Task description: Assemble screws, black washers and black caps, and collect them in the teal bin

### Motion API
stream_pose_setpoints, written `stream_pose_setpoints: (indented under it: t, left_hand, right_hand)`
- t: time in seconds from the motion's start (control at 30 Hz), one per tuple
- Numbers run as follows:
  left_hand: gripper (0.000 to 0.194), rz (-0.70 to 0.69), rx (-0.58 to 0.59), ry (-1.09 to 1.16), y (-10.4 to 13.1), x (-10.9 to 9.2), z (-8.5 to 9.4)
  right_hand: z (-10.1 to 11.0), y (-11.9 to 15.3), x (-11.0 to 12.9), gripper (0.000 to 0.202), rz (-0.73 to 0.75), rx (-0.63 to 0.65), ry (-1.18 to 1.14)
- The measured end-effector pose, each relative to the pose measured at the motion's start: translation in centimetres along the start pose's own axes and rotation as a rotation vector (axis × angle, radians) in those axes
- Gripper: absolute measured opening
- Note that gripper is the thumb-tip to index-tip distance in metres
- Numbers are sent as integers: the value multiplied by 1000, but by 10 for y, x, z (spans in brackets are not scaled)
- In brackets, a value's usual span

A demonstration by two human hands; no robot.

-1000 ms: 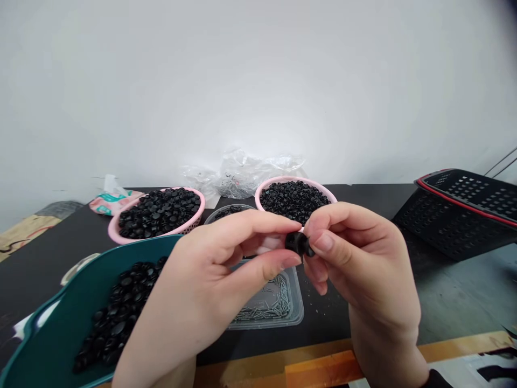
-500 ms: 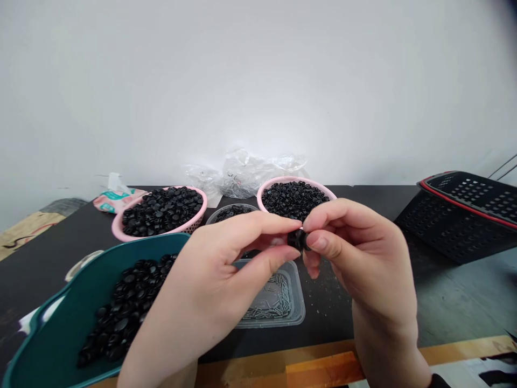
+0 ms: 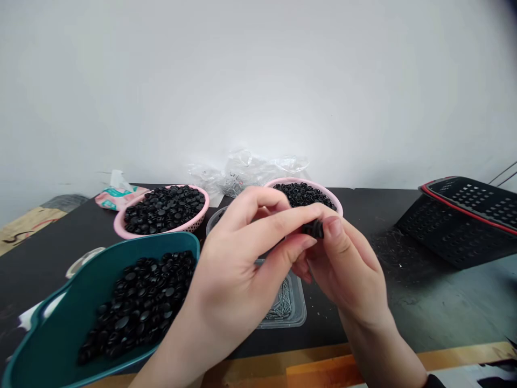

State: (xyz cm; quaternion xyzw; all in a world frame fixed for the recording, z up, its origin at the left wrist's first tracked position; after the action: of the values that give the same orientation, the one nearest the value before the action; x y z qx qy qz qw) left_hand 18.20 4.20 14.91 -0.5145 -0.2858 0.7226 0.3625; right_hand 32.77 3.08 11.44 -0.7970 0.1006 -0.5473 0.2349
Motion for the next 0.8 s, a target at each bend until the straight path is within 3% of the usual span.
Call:
stream_pose_setpoints:
  t: [0.1,0.17,0.27,0.37,0.63,0.73,0.8]
  left_hand:
    - [26,78,74,129,2,3,-11]
    - [40,214,126,291,5,5,-20]
    - [58,403,112,448,9,6,-29]
    - [47,482,77,488,9,4,-32]
    - [28,402,40,421,7,0,-28]
    - [36,367,68,300,9,4,-29]
    - [46,289,68,102,11,2,-29]
  right_hand:
    - [-3,-1,-1,28,83,-138,111]
    - [-1,-2,0,27,121,-178,238]
    - [3,-4,3,27,240,-154,460]
    - [5,-4,2,23,361,-116,610]
    - [2,1,0,18,417,-172,661]
    - [2,-3,-1,23,359,-146,594]
    - [0,-7,-7,26,260,-129,540]
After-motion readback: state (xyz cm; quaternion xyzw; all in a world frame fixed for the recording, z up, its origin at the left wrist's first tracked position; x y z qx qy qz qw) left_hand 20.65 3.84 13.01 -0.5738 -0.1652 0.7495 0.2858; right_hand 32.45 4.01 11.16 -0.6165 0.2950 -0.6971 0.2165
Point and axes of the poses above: each hand's wrist, its own y-axis away from the middle knuckle, its own z-axis out of the back of the hand, x = y × z, the point moved 2 cm from there along -y, towards the middle knuckle, and after that the axes turned 3 degrees about -x, right-handed, at the moved point
